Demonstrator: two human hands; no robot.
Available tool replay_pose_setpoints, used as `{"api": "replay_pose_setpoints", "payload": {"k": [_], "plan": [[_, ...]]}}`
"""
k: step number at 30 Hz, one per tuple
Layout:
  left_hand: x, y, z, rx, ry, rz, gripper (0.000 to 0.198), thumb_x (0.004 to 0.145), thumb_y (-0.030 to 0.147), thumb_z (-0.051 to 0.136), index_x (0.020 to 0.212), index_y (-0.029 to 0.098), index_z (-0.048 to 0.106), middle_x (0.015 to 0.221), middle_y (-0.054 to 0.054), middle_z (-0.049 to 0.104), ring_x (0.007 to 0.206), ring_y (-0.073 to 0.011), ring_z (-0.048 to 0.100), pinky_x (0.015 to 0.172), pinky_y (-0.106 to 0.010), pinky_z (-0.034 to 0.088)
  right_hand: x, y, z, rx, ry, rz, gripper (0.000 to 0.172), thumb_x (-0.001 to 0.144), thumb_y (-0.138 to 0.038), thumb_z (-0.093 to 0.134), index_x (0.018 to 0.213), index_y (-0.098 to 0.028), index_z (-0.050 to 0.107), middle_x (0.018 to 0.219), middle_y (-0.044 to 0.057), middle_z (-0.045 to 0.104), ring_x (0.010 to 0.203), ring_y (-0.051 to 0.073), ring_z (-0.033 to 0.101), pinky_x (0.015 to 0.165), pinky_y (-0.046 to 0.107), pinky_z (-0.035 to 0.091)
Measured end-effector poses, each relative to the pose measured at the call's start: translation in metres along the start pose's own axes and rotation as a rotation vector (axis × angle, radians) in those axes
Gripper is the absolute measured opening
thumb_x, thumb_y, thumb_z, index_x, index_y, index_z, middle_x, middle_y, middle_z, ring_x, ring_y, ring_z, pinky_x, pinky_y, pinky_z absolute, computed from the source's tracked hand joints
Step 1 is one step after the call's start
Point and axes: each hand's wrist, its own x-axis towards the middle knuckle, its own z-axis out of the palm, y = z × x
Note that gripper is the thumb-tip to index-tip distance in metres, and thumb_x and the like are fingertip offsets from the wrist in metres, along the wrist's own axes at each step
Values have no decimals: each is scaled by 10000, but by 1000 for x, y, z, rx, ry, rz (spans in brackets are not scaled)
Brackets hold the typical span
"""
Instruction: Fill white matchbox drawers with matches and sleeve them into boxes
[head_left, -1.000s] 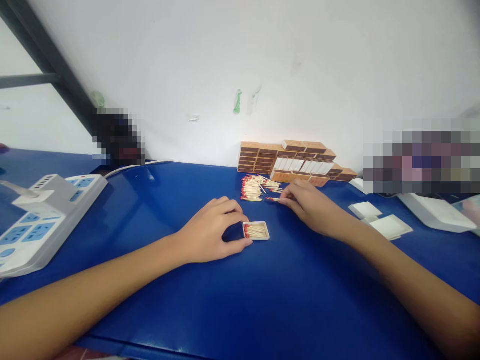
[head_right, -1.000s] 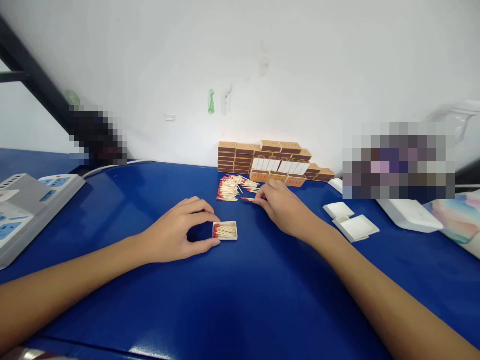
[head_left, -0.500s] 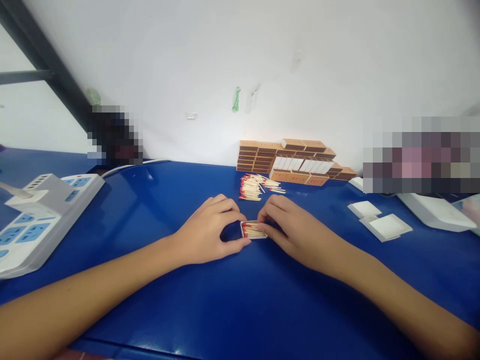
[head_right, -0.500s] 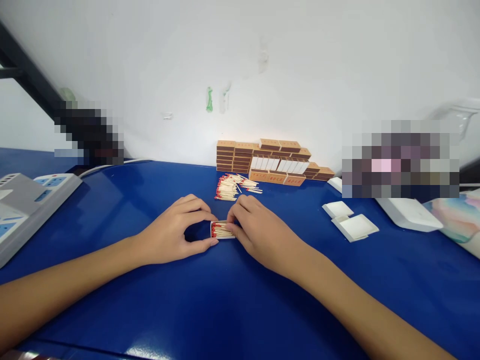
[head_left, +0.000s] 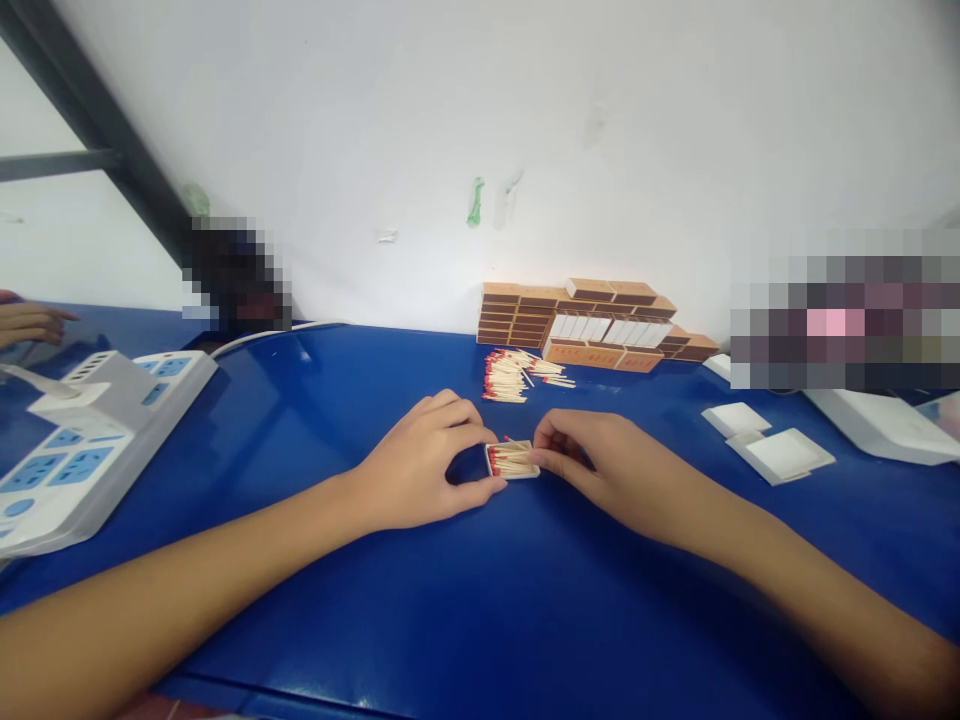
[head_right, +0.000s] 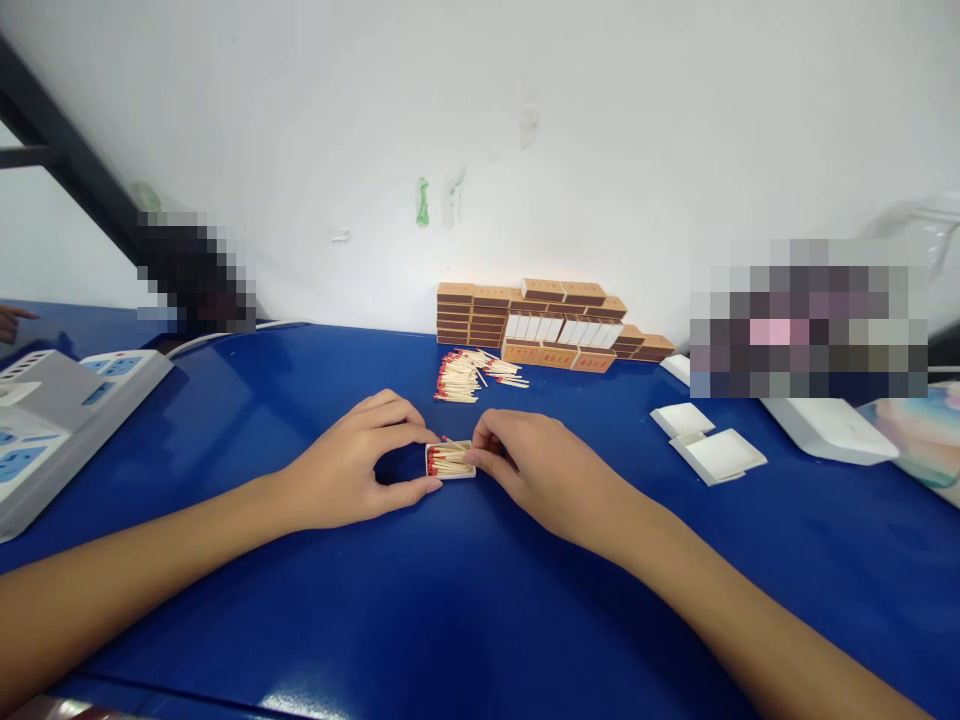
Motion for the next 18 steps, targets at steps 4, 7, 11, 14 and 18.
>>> {"api": "replay_pose_setpoints", "payload": {"k": [4, 7, 11, 14, 18], "plan": [[0, 0, 1, 3, -2, 1, 303, 929, 417, 755, 1147, 207, 750, 1049, -59, 683, 987, -234, 587, 947, -427, 492, 1, -1, 3, -20, 34, -42, 140, 1048, -296, 576, 933, -229, 618, 935, 16, 724, 795, 178, 639, 689, 301, 439], [0, 0, 1, 3, 2, -2, 295, 922, 409, 764, 1137, 209, 749, 1054, -60, 681, 987, -234, 588, 955, -431, 491, 0, -5, 4, -40, 48, -72, 102, 1033, -260, 601, 937, -224, 606, 931, 21, 716, 789, 182, 640, 675, 300, 439], [0, 0, 0, 5, -4, 4, 277, 927, 410, 757, 1112, 204, 748, 1047, -63, 681, 980, -235, 590, 940, -422, 498, -2, -8, 4, -24, 28, -120, 81, 1029, -266, 620, 962, -222, 615, 936, 20, 700, 776, 175, 637, 670, 295, 454], [0, 0, 1, 4, -8, 3, 276, 932, 409, 751, 1116, 203, 746, 1048, -60, 682, 987, -234, 590, 944, -421, 499, -1, -7, 5, 13, 20, -164, 92, 1051, -242, 577, 984, -222, 637, 970, 24, 699, 820, 171, 651, 718, 296, 480], [0, 0, 1, -4, -10, 5, 280, 938, 403, 747, 1129, 198, 745, 1047, -57, 680, 992, -228, 585, 946, -412, 503, 0, -6, 8, 35, 51, -199, 112, 1053, -208, 567, 1019, -227, 672, 975, 24, 692, 846, 165, 654, 742, 292, 486]]}}
